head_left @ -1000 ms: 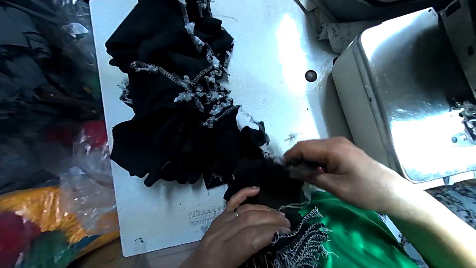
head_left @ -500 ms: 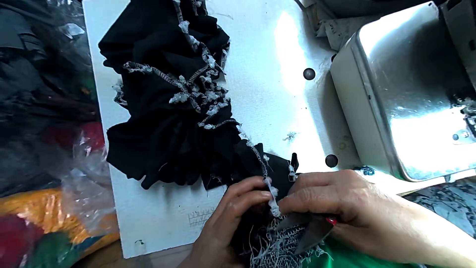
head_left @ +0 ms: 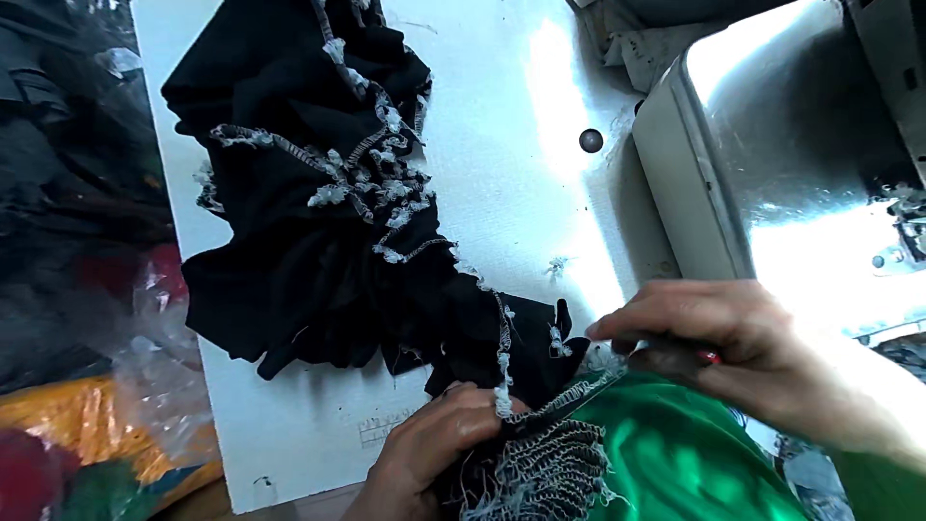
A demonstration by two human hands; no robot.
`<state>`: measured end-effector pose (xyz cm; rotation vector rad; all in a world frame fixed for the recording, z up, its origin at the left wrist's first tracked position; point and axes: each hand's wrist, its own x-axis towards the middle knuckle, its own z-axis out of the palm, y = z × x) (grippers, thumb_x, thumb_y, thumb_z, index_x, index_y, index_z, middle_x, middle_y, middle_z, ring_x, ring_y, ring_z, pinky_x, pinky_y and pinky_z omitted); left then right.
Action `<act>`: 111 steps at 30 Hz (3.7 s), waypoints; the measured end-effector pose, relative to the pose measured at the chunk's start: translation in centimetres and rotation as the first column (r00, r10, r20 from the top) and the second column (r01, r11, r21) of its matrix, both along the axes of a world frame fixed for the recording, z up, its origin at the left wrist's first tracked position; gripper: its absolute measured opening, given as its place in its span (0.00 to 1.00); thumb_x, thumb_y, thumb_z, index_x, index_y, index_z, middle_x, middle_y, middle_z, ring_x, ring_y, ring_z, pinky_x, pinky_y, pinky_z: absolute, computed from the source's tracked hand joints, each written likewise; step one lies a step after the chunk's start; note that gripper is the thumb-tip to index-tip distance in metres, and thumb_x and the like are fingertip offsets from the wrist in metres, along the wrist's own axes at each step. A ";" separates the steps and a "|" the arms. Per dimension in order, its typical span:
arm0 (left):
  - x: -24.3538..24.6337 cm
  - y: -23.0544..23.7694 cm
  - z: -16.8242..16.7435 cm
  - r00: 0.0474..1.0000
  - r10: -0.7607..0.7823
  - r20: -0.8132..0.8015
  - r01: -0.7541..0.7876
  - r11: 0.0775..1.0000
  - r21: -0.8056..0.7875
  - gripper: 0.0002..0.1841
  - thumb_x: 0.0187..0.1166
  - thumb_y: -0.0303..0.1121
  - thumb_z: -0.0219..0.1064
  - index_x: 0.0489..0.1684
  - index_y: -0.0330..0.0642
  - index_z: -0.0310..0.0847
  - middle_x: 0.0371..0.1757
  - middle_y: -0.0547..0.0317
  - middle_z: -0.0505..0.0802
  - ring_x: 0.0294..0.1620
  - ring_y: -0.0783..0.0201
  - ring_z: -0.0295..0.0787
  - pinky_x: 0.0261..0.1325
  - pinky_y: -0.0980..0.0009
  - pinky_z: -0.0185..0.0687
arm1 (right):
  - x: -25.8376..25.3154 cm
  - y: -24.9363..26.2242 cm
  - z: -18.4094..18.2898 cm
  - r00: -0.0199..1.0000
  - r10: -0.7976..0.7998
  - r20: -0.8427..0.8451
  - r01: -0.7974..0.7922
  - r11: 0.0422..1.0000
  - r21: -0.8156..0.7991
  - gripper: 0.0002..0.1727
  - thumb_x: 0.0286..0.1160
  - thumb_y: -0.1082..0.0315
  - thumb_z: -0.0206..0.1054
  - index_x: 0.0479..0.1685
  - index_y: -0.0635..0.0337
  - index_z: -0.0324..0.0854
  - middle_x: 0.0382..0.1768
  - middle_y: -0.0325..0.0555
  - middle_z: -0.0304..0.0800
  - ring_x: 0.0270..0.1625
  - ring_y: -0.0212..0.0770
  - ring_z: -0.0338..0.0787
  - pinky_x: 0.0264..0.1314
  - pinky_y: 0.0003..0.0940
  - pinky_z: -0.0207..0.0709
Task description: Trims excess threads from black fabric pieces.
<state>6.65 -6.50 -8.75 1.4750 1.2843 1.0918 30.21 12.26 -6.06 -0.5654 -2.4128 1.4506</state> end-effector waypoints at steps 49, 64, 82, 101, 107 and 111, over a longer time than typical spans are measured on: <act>0.8 -0.8 0.3 0.920 0.083 -0.383 -0.016 0.985 0.174 0.12 0.86 0.50 0.61 0.47 0.54 0.77 0.55 0.72 0.88 0.78 0.75 0.69 0.90 0.67 0.38 | -0.9 -2.7 0.5 0.994 -0.108 -0.007 0.104 0.976 -0.191 0.29 0.91 0.44 0.46 0.53 0.55 0.89 0.25 0.28 0.82 0.26 0.13 0.74 0.30 0.08 0.67; 1.3 -0.7 0.3 0.964 0.029 -0.264 0.010 0.990 0.144 0.11 0.84 0.43 0.66 0.54 0.52 0.77 0.72 0.66 0.76 0.79 0.79 0.69 0.83 0.79 0.63 | -2.5 1.1 -1.0 0.906 0.419 0.061 -0.365 0.846 -0.389 0.24 0.90 0.51 0.53 0.42 0.58 0.90 0.23 0.26 0.83 0.28 0.12 0.77 0.30 0.10 0.67; 0.6 -0.3 -0.5 0.982 -0.080 -0.172 0.105 0.985 0.138 0.11 0.84 0.40 0.66 0.59 0.52 0.81 0.88 0.69 0.69 0.90 0.73 0.57 0.92 0.65 0.57 | -4.7 0.3 -1.5 0.873 0.480 -0.087 -0.455 0.738 -0.498 0.18 0.83 0.58 0.63 0.35 0.64 0.89 0.24 0.32 0.84 0.29 0.13 0.77 0.30 0.11 0.65; 0.5 -0.2 0.1 0.977 -0.153 -0.148 0.165 0.983 0.074 0.15 0.82 0.44 0.68 0.61 0.49 0.81 0.85 0.56 0.73 0.88 0.70 0.63 0.87 0.71 0.62 | -4.2 0.0 -1.0 0.997 0.066 0.047 -0.035 0.874 -0.484 0.23 0.83 0.44 0.59 0.29 0.51 0.83 0.15 0.22 0.72 0.18 0.13 0.70 0.19 0.10 0.60; 0.6 -0.1 0.2 0.974 -0.144 -0.176 0.162 0.983 0.092 0.15 0.83 0.45 0.67 0.59 0.48 0.82 0.80 0.55 0.78 0.83 0.71 0.69 0.85 0.73 0.63 | -7.2 -0.9 0.0 0.915 0.088 0.394 0.044 0.948 -0.315 0.19 0.76 0.46 0.71 0.30 0.53 0.86 0.15 0.29 0.74 0.20 0.21 0.72 0.22 0.21 0.61; 0.5 0.1 0.2 0.969 -0.156 -0.190 0.181 0.976 0.122 0.14 0.84 0.42 0.65 0.57 0.45 0.81 0.76 0.52 0.82 0.81 0.67 0.73 0.85 0.71 0.63 | -8.5 -1.1 -0.1 0.921 0.166 0.353 -0.089 0.970 -0.225 0.07 0.77 0.63 0.70 0.34 0.55 0.86 0.21 0.34 0.79 0.24 0.26 0.76 0.25 0.23 0.64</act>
